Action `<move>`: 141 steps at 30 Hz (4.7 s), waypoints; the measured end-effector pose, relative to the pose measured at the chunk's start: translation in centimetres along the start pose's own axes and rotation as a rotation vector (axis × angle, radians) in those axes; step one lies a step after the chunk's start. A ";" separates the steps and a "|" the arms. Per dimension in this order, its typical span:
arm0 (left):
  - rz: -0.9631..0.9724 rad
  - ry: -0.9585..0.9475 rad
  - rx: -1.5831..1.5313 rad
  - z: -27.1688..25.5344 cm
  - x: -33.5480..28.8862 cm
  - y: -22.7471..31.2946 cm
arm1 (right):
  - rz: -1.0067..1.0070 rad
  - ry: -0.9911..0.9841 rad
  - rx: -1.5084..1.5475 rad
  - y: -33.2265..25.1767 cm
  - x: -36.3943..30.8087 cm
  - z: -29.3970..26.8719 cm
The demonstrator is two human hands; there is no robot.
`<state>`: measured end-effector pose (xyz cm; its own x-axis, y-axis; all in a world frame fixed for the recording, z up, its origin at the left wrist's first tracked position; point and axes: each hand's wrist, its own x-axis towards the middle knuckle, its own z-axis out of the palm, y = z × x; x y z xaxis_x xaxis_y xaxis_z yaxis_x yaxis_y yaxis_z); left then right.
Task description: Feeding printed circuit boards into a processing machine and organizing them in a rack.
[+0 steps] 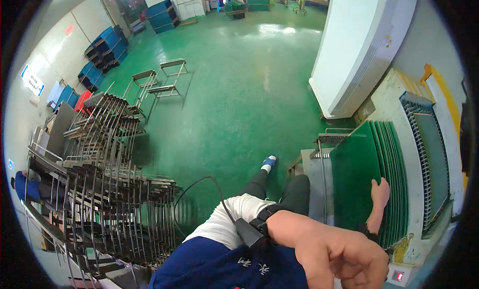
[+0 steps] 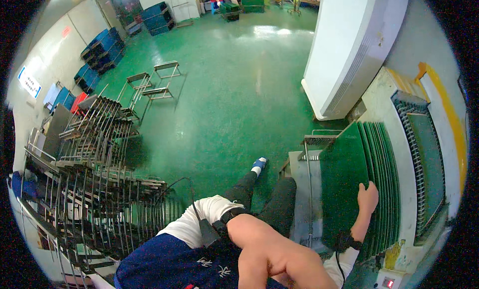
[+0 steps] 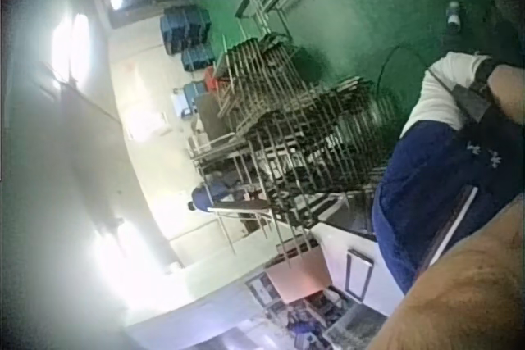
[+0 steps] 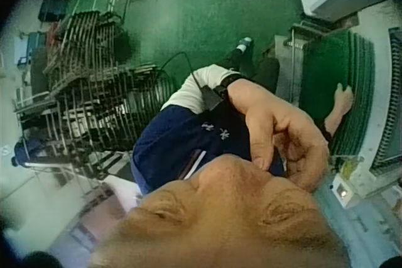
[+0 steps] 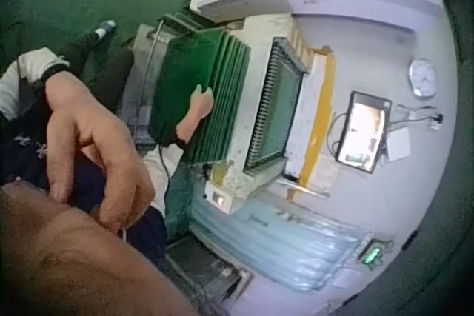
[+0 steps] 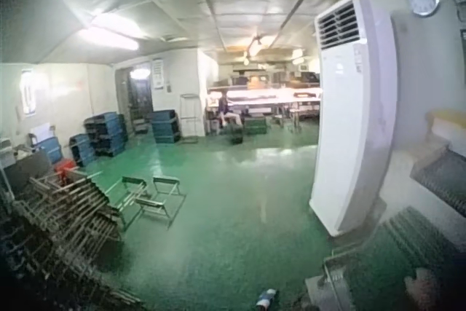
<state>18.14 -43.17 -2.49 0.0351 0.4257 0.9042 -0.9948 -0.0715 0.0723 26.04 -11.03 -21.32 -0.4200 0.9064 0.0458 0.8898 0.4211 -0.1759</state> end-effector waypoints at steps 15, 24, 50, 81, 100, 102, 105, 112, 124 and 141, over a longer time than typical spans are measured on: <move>-0.487 -0.028 0.488 -7.4 -6.9 4.9 | -0.057 -0.025 0.019 0.7 0.7 0.2; -0.909 1.585 0.980 -11.3 -35.0 16.5 | 0.005 -0.003 -0.019 1.1 1.1 1.3; -0.646 2.048 0.798 -12.9 -49.0 16.4 | -0.017 0.025 -0.180 -1.0 -1.0 1.2; -0.568 1.985 0.909 -14.9 -49.7 15.4 | -0.048 0.096 -0.153 -0.6 -1.2 1.5; -0.147 2.002 0.662 -14.0 -49.5 15.6 | -0.044 0.154 -0.095 -2.1 -2.5 0.3; -0.139 1.996 0.650 -14.0 -48.9 15.5 | -0.066 0.215 -0.096 -1.6 -2.5 0.9; -0.233 2.023 0.669 -14.3 -49.2 15.9 | -0.066 0.211 -0.083 -1.2 -2.4 1.0; -0.280 2.073 0.621 -14.5 -48.8 16.0 | -0.015 0.171 -0.046 -1.5 -2.5 0.5; -0.219 2.114 0.619 -14.7 -48.7 16.0 | -0.077 0.236 -0.061 -1.0 -2.3 1.1; -0.214 2.154 0.588 -15.1 -49.5 16.1 | -0.083 0.247 -0.078 -0.9 -2.2 1.2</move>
<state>-1.03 -51.82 -52.45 -0.4256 0.4725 -0.7717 -0.8469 0.0923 0.5237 25.97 -13.47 -22.49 -0.4440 0.8455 0.2966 0.8694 0.4866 -0.0860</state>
